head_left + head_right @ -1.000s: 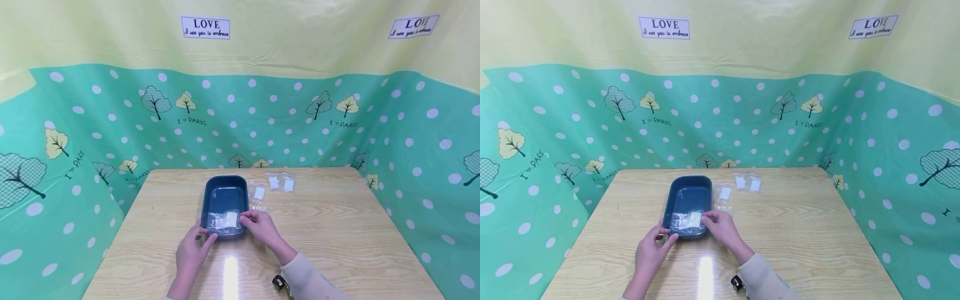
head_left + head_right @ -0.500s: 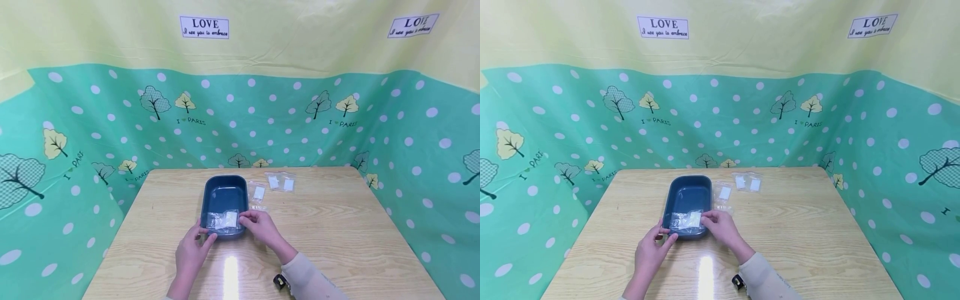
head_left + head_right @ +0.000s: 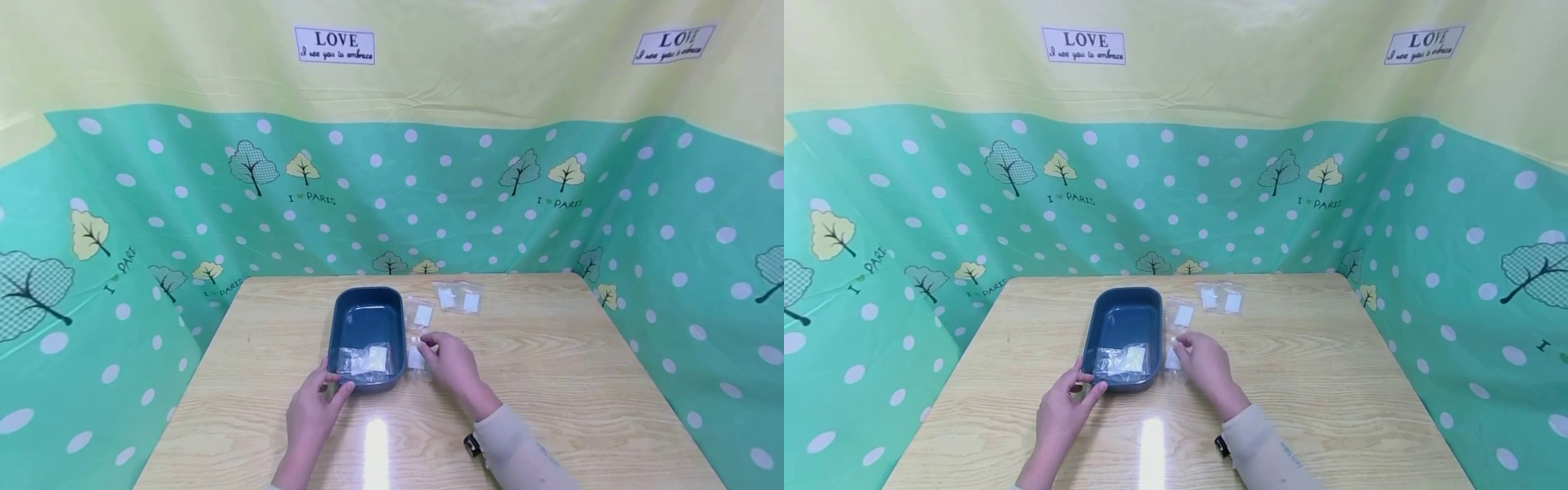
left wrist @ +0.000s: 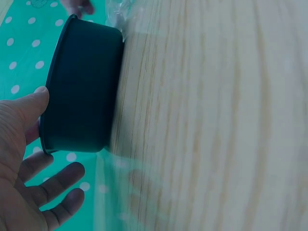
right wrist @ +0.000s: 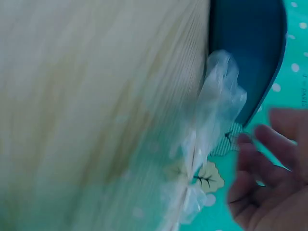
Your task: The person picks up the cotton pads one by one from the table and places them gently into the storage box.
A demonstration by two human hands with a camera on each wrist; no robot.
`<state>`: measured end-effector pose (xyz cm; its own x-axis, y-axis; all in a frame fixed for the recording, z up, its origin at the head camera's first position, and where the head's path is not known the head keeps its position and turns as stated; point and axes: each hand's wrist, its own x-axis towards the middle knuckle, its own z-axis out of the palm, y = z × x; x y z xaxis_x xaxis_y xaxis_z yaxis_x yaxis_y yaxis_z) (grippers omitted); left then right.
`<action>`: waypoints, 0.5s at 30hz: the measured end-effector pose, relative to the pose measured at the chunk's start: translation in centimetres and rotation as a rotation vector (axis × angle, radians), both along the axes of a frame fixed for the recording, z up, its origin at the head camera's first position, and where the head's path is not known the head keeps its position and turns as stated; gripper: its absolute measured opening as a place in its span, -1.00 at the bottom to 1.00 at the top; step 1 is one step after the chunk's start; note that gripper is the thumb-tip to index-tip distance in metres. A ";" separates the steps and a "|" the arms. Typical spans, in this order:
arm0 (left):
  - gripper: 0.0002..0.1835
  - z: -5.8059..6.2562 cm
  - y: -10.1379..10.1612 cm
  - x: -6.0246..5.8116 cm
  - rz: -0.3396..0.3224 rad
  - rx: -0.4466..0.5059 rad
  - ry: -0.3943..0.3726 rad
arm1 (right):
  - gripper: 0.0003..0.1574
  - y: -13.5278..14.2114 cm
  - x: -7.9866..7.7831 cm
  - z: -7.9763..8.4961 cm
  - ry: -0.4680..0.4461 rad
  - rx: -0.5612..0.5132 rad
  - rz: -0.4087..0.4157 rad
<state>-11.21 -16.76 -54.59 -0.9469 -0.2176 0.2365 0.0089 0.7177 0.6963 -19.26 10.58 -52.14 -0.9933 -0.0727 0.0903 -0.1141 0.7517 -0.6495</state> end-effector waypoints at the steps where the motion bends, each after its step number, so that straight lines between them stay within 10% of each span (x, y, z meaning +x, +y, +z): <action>1: -0.70 0.0 0.0 0.0 0.000 -0.002 0.001 | -0.67 0.2 0.0 -0.1 0.005 0.080 0.019; 7: -0.68 -0.2 -0.2 -0.2 -0.005 -0.001 -0.006 | -0.57 0.8 0.1 -0.9 0.013 0.350 0.146; 15: -0.69 -0.3 -0.1 -0.1 0.002 -0.008 0.007 | -0.57 0.8 0.1 -1.3 -0.009 0.379 0.166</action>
<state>-11.34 -16.90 -54.92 -0.9449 -0.2178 0.2444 0.0120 0.7230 0.6907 -19.21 11.34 -53.42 -0.9659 -0.2583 0.0175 -0.2492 0.9097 -0.3322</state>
